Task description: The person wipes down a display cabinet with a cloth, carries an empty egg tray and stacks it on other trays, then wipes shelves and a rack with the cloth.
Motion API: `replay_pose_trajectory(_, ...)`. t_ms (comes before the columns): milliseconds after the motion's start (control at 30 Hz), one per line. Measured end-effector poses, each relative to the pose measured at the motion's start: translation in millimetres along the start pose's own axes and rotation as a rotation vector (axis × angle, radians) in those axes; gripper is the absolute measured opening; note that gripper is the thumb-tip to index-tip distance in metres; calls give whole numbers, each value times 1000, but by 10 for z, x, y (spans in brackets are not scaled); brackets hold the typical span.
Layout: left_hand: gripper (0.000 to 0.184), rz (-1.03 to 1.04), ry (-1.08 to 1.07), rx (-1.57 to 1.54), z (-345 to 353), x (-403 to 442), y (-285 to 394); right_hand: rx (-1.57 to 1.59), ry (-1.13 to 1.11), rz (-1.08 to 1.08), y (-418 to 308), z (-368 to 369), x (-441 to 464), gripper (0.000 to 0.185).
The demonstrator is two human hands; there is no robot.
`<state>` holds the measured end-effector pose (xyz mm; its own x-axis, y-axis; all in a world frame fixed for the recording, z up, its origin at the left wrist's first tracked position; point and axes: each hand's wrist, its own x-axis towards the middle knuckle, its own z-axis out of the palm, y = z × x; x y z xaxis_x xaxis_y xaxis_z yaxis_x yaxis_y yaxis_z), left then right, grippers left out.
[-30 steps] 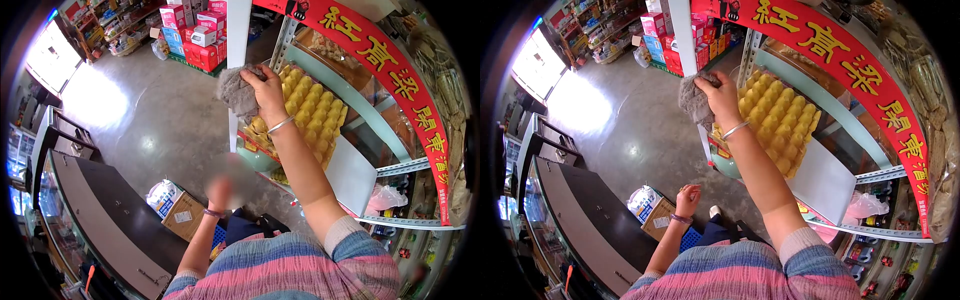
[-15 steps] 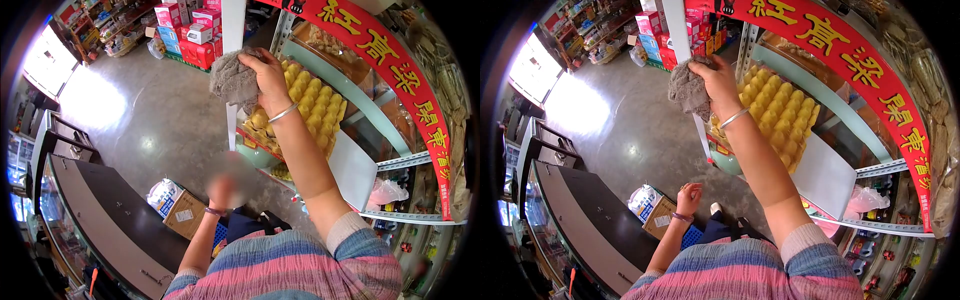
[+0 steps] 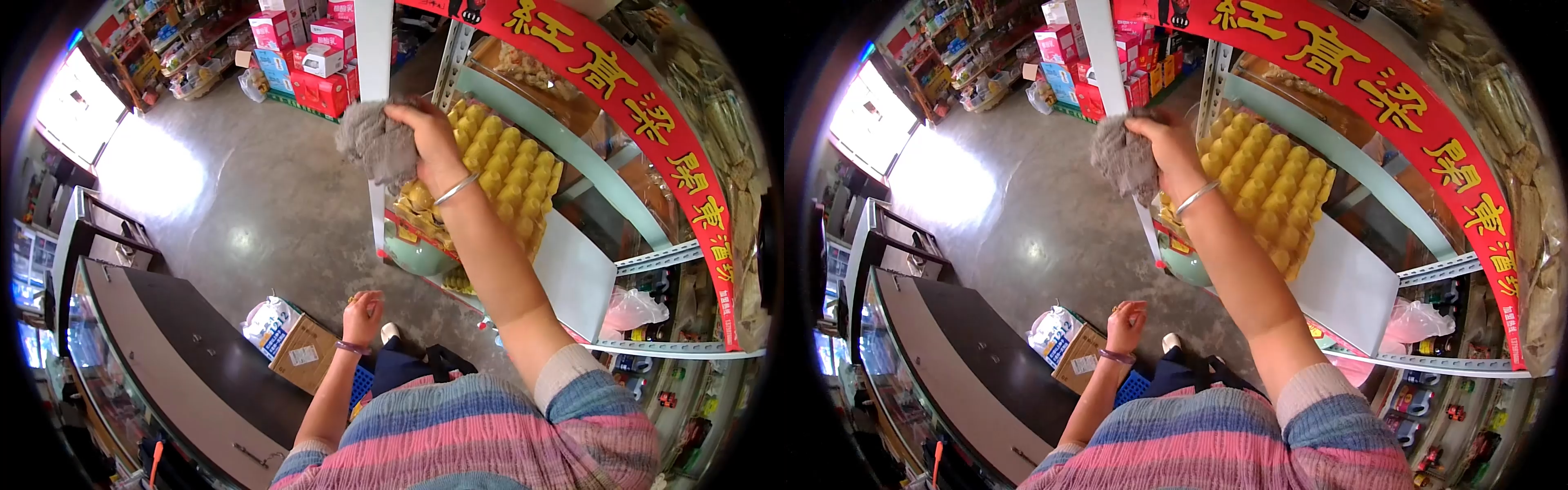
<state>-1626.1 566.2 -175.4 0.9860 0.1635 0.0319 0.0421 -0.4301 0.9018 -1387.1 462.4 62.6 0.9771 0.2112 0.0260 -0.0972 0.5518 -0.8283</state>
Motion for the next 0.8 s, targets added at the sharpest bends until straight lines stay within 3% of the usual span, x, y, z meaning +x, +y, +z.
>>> replay_pose_trajectory(133,20,41,4,7,27,-26,19,-70,33,15,193,-108,-39,24)
replay_pose_trajectory(400,18,35,-8,39,5,-93,23,-263,-42,-280,-283,165,111,29)
replay_pose_trajectory(667,18,11,-2,-5,57,-88,-10,-1042,255,-420,880,-351,-43,27)
replay_pose_trajectory(800,22,-33,-31,26,64,-36,-115,-1300,160,-239,1491,-472,-192,56)
